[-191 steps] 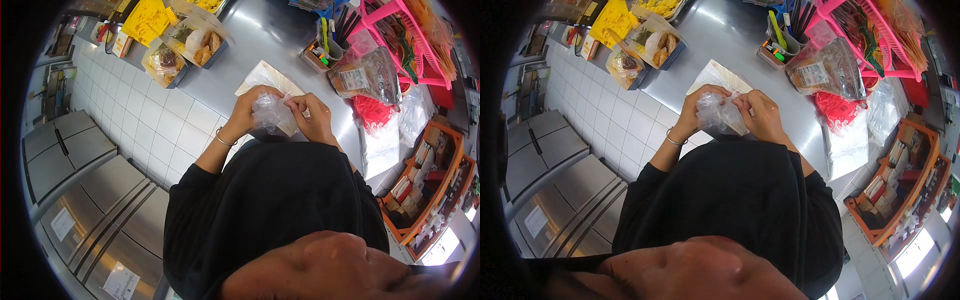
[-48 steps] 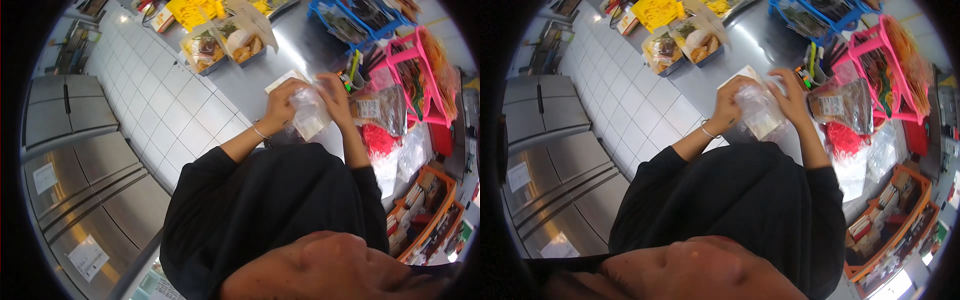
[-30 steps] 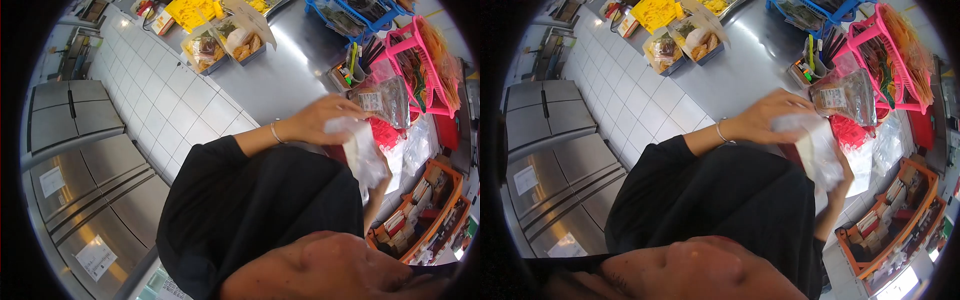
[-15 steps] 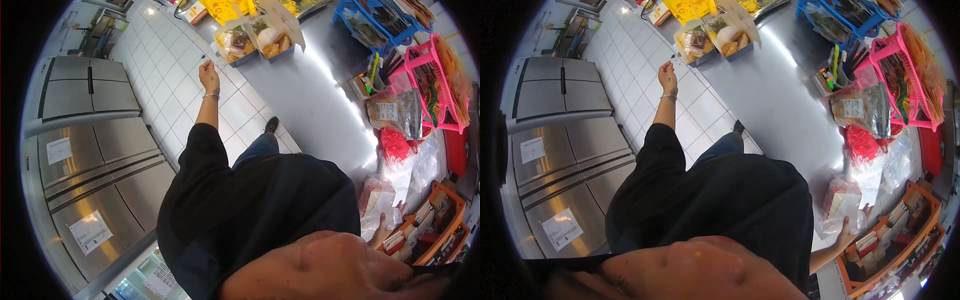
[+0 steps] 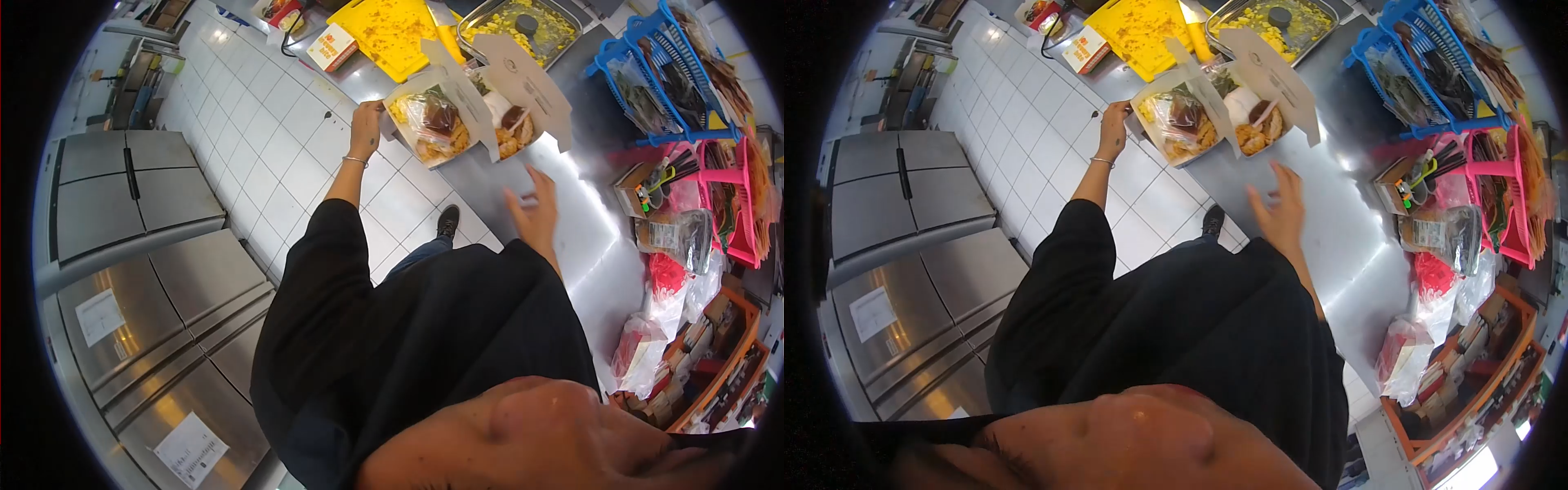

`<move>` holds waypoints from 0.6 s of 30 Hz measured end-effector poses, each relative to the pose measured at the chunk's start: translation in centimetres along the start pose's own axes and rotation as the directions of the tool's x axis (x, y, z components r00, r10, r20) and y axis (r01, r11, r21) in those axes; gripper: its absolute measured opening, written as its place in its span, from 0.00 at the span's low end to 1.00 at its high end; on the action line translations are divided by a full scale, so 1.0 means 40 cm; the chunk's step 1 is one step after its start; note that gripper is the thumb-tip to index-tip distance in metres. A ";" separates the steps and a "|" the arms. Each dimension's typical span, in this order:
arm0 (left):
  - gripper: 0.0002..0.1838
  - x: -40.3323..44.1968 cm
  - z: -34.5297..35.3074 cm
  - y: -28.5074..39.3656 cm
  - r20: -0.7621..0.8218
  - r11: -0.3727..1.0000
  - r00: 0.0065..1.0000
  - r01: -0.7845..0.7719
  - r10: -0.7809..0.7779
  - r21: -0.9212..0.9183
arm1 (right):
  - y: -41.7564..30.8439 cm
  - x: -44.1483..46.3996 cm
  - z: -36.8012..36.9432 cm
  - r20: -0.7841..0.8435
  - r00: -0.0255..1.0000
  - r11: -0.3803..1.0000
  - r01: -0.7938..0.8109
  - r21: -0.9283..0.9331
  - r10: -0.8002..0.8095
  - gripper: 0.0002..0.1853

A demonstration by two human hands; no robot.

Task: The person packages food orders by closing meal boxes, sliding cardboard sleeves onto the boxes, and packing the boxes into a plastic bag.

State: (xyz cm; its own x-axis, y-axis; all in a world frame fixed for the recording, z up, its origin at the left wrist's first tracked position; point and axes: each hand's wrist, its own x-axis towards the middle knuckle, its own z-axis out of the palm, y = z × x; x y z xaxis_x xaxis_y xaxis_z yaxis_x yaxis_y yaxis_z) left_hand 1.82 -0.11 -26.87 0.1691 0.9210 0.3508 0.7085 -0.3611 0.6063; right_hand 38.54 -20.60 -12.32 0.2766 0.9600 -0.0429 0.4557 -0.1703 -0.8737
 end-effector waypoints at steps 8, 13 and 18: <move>0.16 -0.053 0.074 0.135 -0.076 0.927 0.936 0.325 -0.343 -0.188 | 0.039 0.131 0.226 -0.215 0.974 0.978 -0.111 -0.175 0.072 0.31; 0.15 -0.067 0.124 0.171 -0.247 0.927 0.894 0.355 -0.375 -0.122 | 0.103 0.149 0.220 -0.308 0.909 0.953 -0.224 0.205 0.281 0.23; 0.15 -0.026 -0.001 0.062 -0.305 0.783 0.750 0.621 -0.587 0.019 | 0.118 0.157 0.215 -0.286 0.914 0.942 -0.215 0.258 0.287 0.23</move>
State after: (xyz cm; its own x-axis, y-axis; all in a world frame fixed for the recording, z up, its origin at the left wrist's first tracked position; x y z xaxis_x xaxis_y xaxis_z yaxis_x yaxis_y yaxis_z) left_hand 3.37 -1.97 -25.72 -0.4982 0.8581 0.1245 0.6732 0.2923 0.6792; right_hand 35.16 -13.47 -20.90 0.6257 0.7653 -0.1510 0.1512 -0.3089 -0.9390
